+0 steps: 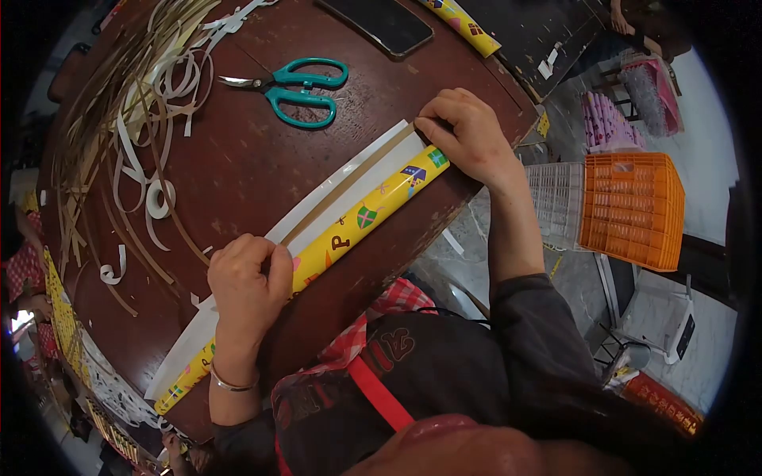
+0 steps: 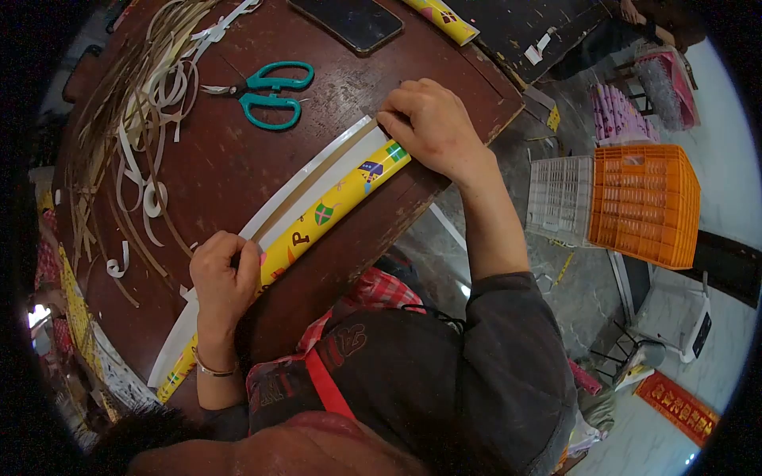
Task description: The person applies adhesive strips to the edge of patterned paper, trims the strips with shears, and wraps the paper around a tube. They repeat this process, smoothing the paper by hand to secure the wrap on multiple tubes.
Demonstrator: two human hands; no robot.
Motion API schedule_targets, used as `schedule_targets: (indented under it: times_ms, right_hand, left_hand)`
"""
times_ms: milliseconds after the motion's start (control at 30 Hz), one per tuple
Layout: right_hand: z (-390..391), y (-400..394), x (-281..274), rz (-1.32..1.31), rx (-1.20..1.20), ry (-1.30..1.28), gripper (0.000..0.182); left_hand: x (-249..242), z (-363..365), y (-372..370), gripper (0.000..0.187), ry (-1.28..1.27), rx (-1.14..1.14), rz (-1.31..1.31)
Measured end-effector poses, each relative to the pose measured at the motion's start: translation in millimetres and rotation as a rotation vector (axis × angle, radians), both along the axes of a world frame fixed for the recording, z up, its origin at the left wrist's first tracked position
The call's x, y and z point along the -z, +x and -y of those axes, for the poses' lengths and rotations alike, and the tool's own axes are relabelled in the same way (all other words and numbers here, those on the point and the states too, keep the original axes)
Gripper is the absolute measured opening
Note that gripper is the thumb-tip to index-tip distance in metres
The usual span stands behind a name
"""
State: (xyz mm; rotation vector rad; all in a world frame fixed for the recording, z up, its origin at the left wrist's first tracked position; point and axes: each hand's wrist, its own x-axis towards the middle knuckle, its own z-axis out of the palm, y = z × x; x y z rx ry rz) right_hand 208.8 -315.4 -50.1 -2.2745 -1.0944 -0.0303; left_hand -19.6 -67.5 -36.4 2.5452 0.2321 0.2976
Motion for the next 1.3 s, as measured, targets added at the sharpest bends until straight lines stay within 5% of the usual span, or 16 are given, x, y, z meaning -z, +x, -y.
schedule_targets:
  times_ms: [1300]
  right_hand:
    - [-2.3, 5.9, -5.5, -0.033, -0.023, -0.121, 0.014]
  left_hand:
    - [2.9, -2.3, 2.6, 0.016, -0.05, -0.042, 0.025]
